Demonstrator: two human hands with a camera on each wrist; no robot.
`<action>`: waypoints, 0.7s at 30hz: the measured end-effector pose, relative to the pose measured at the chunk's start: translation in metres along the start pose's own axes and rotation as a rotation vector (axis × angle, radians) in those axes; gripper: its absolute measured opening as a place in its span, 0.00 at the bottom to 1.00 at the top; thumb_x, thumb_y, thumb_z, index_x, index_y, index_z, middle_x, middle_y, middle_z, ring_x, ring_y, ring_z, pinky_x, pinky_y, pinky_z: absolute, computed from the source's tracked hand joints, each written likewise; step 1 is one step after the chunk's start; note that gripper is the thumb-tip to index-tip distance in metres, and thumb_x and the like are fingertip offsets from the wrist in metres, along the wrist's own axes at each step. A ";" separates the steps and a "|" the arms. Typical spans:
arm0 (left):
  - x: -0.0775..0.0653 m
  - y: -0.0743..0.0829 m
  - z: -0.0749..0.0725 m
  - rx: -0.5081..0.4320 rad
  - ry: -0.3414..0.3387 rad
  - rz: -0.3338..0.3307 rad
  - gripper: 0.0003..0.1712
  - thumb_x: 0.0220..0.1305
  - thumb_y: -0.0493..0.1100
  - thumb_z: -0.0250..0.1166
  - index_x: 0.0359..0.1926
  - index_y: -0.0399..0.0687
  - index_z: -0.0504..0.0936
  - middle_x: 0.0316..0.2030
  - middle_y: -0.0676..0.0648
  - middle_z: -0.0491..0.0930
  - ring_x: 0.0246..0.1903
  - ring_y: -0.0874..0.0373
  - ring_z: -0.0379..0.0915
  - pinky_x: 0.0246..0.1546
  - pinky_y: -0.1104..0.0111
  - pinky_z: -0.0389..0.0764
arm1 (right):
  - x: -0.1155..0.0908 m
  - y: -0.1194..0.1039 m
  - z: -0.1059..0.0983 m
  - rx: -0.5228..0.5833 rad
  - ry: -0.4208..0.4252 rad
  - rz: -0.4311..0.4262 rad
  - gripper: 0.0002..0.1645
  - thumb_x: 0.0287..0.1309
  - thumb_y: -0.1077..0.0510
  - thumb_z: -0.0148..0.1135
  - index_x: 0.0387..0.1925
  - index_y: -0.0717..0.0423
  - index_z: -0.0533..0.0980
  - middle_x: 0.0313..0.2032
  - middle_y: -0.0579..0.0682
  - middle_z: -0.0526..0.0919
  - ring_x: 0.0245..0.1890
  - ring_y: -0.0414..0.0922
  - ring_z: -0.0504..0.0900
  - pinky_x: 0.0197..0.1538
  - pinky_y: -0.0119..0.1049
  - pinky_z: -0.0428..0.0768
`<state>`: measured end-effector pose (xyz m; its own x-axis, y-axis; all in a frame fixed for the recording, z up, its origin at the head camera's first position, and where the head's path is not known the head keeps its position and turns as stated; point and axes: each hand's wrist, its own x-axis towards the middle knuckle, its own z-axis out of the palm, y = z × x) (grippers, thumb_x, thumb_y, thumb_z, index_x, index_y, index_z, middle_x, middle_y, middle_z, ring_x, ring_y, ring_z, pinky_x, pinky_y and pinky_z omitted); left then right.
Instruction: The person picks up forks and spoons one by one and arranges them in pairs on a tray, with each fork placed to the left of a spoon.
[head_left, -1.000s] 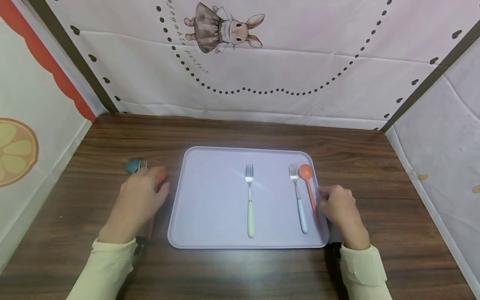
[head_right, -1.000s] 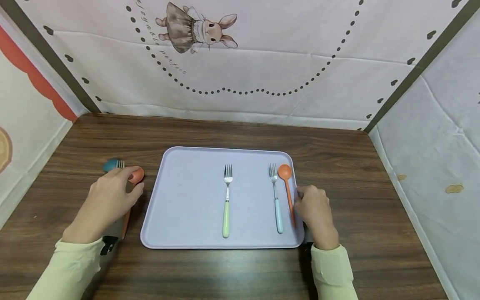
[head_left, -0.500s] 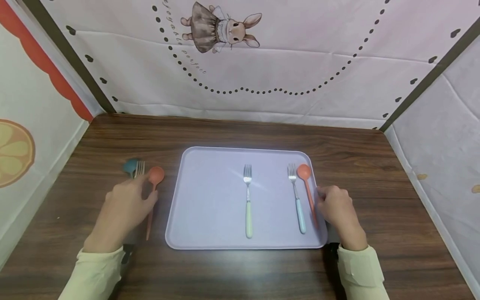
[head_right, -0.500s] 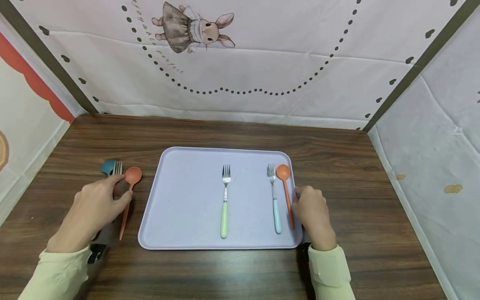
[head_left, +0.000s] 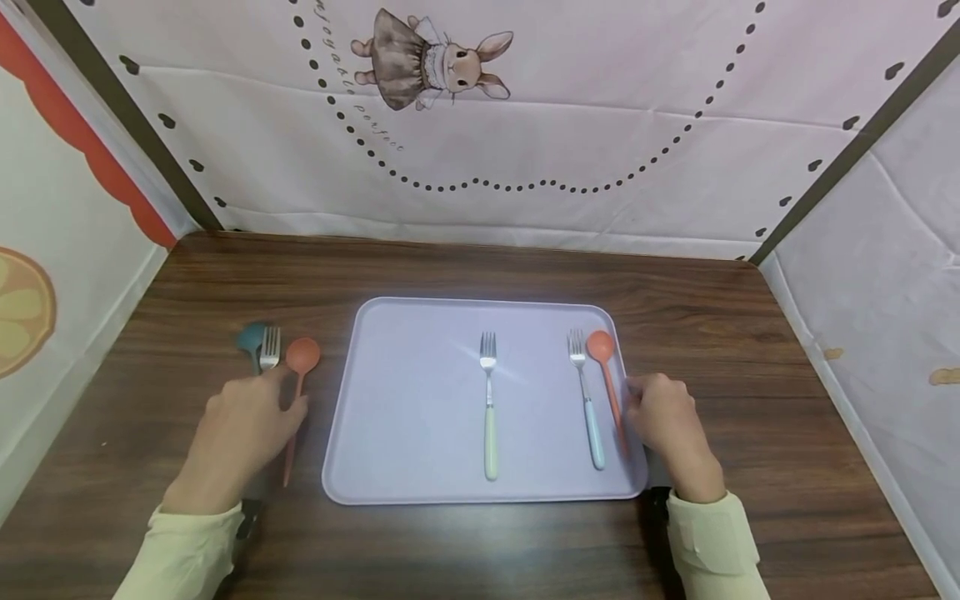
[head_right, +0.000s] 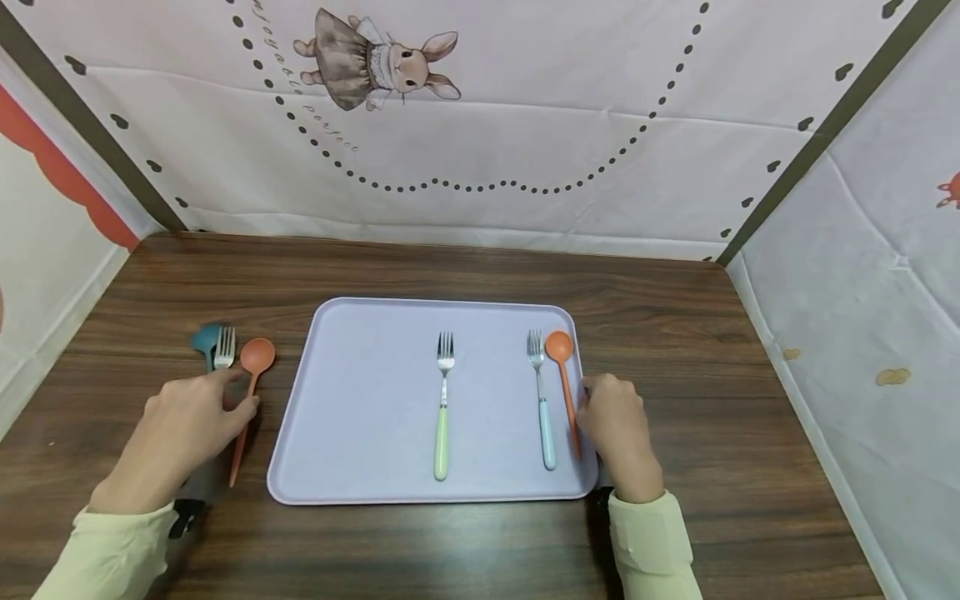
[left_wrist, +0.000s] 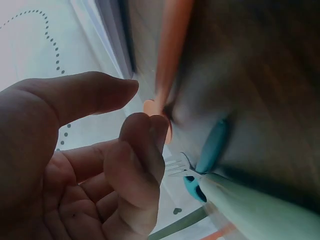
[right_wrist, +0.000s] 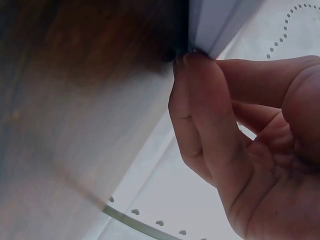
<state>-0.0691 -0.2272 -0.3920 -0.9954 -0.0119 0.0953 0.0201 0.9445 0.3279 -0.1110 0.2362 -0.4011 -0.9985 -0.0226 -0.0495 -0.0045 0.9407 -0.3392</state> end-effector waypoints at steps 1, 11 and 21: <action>-0.001 -0.001 0.001 -0.001 0.006 0.007 0.10 0.51 0.44 0.61 0.33 0.42 0.75 0.22 0.34 0.74 0.21 0.35 0.70 0.18 0.41 0.68 | 0.000 -0.001 0.000 -0.001 -0.006 0.005 0.22 0.47 0.67 0.54 0.47 0.62 0.79 0.38 0.64 0.80 0.27 0.53 0.73 0.30 0.51 0.75; -0.004 -0.005 0.004 0.014 -0.015 0.016 0.08 0.50 0.43 0.61 0.27 0.43 0.75 0.17 0.37 0.73 0.16 0.39 0.69 0.13 0.45 0.67 | 0.001 -0.003 0.002 -0.007 -0.028 0.033 0.20 0.49 0.67 0.55 0.46 0.67 0.77 0.38 0.65 0.81 0.28 0.52 0.74 0.32 0.51 0.77; -0.003 0.001 0.006 0.008 -0.079 -0.038 0.05 0.51 0.41 0.59 0.26 0.43 0.73 0.16 0.43 0.71 0.14 0.47 0.65 0.11 0.52 0.66 | 0.003 -0.003 0.002 -0.009 -0.041 0.058 0.19 0.51 0.66 0.53 0.45 0.69 0.77 0.39 0.67 0.80 0.28 0.52 0.75 0.32 0.50 0.78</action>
<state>-0.0662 -0.2246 -0.3978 -0.9997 -0.0225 0.0087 -0.0185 0.9465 0.3223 -0.1134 0.2325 -0.4018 -0.9940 0.0187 -0.1074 0.0530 0.9438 -0.3264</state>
